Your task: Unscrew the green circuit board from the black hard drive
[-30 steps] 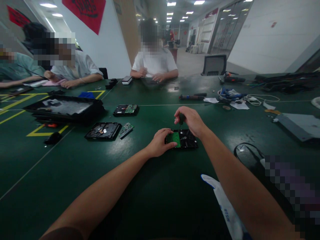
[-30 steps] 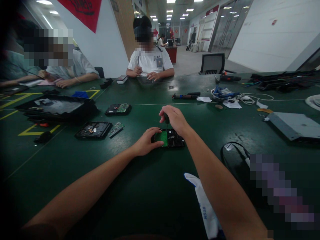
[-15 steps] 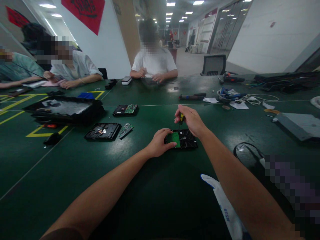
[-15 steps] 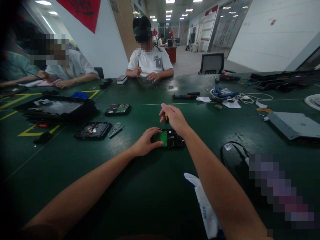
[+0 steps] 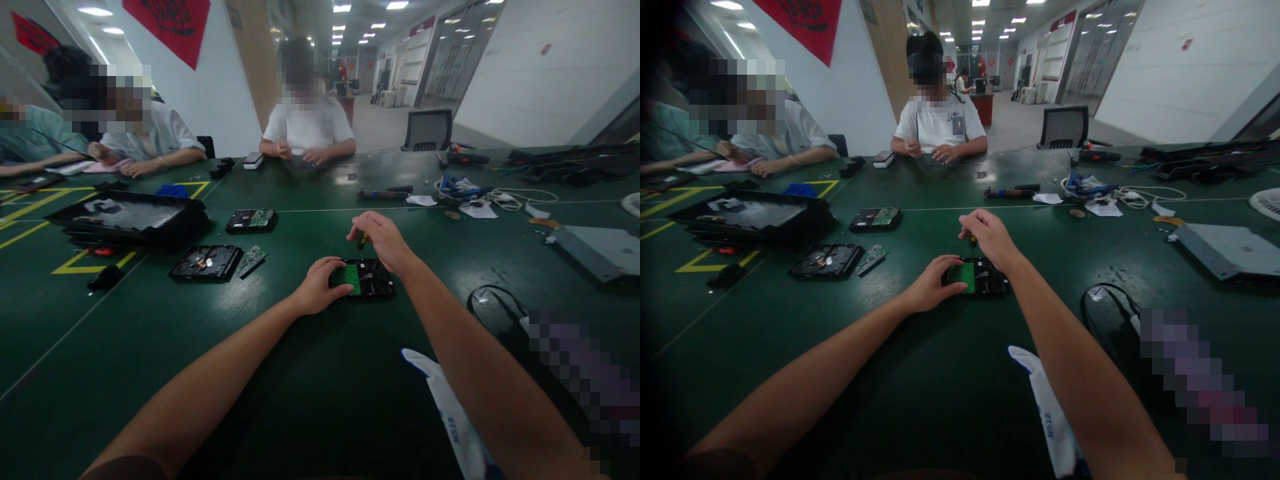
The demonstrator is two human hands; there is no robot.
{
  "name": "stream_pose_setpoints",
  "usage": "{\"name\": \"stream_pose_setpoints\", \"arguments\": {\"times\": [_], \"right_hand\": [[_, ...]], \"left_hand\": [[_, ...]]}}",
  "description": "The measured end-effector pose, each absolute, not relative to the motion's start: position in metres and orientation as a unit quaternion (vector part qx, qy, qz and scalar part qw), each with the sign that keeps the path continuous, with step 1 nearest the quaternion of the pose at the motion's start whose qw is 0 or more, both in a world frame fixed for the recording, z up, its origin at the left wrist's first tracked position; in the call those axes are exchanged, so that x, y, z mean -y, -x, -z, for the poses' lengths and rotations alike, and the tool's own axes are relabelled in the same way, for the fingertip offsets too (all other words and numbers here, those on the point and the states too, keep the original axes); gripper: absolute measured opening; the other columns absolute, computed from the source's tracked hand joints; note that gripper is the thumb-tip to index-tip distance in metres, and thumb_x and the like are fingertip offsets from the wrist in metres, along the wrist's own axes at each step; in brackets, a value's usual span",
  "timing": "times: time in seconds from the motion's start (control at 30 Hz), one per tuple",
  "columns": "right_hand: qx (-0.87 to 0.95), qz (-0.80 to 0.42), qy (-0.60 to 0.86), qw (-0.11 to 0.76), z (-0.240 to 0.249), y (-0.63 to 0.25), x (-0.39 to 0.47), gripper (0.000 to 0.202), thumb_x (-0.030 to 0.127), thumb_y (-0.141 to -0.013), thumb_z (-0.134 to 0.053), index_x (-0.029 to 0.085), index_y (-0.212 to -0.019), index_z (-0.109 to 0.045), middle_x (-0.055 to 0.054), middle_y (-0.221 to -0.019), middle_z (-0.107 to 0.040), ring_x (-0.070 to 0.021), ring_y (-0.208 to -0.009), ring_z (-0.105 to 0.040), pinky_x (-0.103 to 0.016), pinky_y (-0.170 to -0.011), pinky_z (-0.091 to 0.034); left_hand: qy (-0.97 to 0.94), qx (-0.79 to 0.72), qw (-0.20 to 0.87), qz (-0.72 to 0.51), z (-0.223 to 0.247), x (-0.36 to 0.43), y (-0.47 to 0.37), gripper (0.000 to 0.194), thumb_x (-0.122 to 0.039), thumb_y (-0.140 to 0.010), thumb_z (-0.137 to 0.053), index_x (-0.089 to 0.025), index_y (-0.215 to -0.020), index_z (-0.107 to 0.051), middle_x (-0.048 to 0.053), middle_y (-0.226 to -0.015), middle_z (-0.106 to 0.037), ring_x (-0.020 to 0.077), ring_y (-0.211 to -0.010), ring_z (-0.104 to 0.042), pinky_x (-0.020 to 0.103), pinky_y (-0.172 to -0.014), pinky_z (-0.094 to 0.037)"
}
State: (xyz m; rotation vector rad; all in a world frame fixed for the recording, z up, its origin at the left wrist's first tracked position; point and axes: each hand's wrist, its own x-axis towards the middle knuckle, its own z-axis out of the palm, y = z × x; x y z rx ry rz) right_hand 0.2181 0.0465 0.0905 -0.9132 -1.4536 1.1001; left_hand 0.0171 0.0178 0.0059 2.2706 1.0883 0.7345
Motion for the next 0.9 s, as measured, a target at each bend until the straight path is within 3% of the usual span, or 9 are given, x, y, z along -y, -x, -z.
{"name": "stream_pose_setpoints", "arguments": {"times": [0.2,0.37,0.63,0.77,0.9], "right_hand": [[0.599,-0.502,0.354,0.514,-0.0863,-0.2185,-0.0503,0.035,0.051,-0.098,-0.055,0.023,-0.081,-0.066,0.0,-0.067,-0.062,-0.0172,-0.066,-0.064,-0.036,-0.078,-0.049],[0.607,-0.499,0.342,0.516,-0.0836,-0.2213,-0.0529,0.045,0.051,-0.101,-0.043,0.022,-0.086,-0.073,-0.003,-0.074,-0.064,-0.0186,-0.072,-0.064,-0.036,-0.076,-0.048],[0.609,-0.465,0.389,0.511,-0.0922,-0.218,-0.0449,0.024,0.044,-0.089,-0.07,0.022,-0.08,-0.065,-0.001,-0.078,-0.067,-0.0169,-0.075,-0.061,-0.033,-0.075,-0.044],[0.614,-0.473,0.372,0.512,-0.092,-0.2184,-0.0444,0.024,0.043,-0.093,-0.063,0.023,-0.081,-0.063,-0.003,-0.078,-0.071,-0.0185,-0.079,-0.065,-0.035,-0.081,-0.046],[0.608,-0.5,0.358,0.503,-0.0898,-0.2192,-0.0472,0.034,0.051,-0.097,-0.054,0.023,-0.081,-0.066,-0.001,-0.069,-0.063,-0.0181,-0.07,-0.064,-0.036,-0.08,-0.049]], "left_hand": [[-0.841,-0.389,0.246,-0.285,-0.0061,-0.0176,-0.0176,0.055,-0.048,-0.09,-0.073,-0.018,-0.134,-0.058,0.017,-0.143,-0.058,0.0317,-0.137,-0.053,0.052,-0.118,-0.041],[-0.838,-0.394,0.248,-0.284,-0.0052,-0.0173,-0.0181,0.056,-0.048,-0.09,-0.073,-0.019,-0.135,-0.058,0.017,-0.145,-0.057,0.0324,-0.137,-0.052,0.053,-0.118,-0.04],[-0.838,-0.394,0.249,-0.284,-0.0034,-0.0179,-0.0176,0.056,-0.048,-0.089,-0.074,-0.021,-0.136,-0.058,0.016,-0.145,-0.056,0.0323,-0.138,-0.052,0.054,-0.118,-0.04],[-0.838,-0.396,0.249,-0.28,-0.0044,-0.0182,-0.0173,0.056,-0.048,-0.089,-0.074,-0.021,-0.135,-0.058,0.016,-0.146,-0.056,0.0328,-0.138,-0.052,0.054,-0.118,-0.041],[-0.84,-0.392,0.248,-0.281,-0.0058,-0.0179,-0.0174,0.056,-0.048,-0.09,-0.073,-0.02,-0.135,-0.058,0.016,-0.145,-0.057,0.0326,-0.138,-0.053,0.054,-0.117,-0.041]]}}
